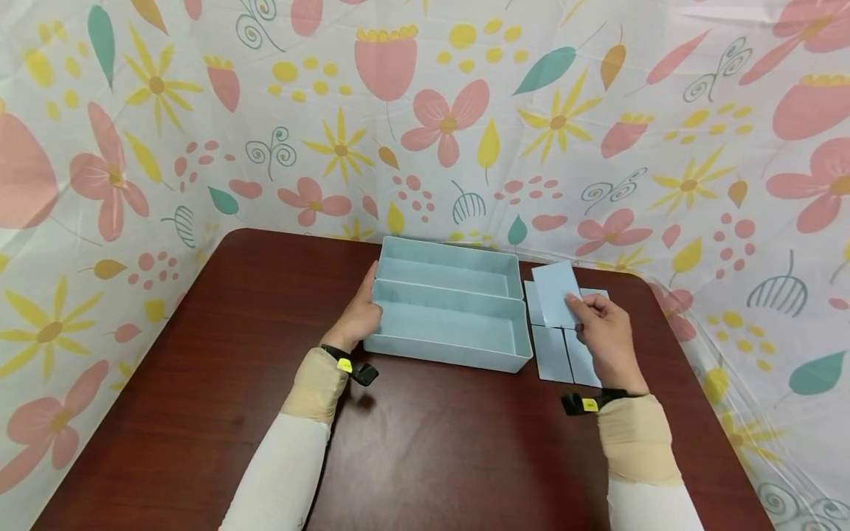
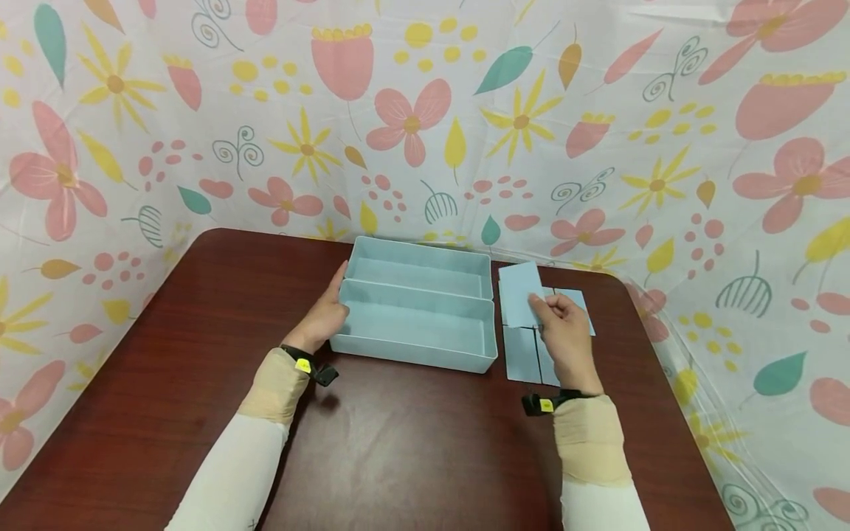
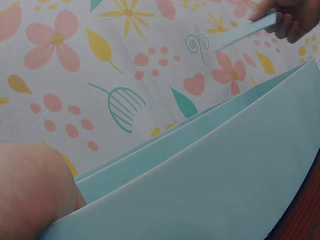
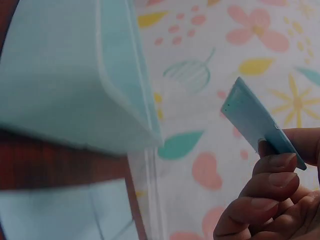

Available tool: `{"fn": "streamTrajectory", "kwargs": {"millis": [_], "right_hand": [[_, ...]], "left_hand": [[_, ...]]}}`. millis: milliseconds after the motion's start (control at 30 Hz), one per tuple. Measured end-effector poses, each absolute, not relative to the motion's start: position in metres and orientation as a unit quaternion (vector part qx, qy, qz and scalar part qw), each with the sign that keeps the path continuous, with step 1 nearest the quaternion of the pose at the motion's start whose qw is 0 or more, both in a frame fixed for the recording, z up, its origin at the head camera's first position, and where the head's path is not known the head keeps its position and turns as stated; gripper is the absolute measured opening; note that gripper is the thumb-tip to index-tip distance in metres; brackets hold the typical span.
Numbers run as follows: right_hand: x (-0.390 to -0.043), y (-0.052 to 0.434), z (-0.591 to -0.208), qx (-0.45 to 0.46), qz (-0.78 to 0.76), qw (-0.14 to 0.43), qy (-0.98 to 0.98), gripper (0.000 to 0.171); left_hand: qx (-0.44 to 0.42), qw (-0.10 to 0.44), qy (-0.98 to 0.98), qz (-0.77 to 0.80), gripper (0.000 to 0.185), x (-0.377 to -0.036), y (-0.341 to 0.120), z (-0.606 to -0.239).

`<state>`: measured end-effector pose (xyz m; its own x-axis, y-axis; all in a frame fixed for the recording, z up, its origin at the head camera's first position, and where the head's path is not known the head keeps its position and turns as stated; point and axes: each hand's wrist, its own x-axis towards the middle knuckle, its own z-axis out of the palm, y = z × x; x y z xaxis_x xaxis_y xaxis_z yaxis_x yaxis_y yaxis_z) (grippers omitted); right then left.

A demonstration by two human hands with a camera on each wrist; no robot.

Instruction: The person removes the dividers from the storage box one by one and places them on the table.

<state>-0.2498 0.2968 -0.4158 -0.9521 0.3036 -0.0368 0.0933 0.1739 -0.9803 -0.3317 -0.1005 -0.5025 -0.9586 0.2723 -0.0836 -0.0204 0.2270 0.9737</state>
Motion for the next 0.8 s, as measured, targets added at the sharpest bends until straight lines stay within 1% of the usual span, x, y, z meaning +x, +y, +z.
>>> {"fn": "streamTrajectory", "kwargs": {"millis": [200, 333, 600, 800], "right_hand": [[-0.233, 0.327, -0.428, -0.184, 0.625, 0.101, -0.752, 0.036], [-0.223, 0.346, -0.436, -0.222, 0.608, 0.101, -0.756, 0.035], [-0.206, 0.386, -0.452, -0.292, 0.528, 0.086, -0.793, 0.033], [-0.192, 0.412, -0.465, -0.306, 0.475, 0.057, -0.823, 0.035]], "left_hand": [[0.078, 0.121, 0.776, 0.614, 0.096, -0.332, -0.101, -0.503], [0.076, 0.121, 0.775, 0.616, 0.097, -0.331, -0.102, -0.501], [0.073, 0.121, 0.769, 0.623, 0.098, -0.331, -0.101, -0.5], [0.068, 0.125, 0.769, 0.623, 0.098, -0.33, -0.101, -0.498]]}}
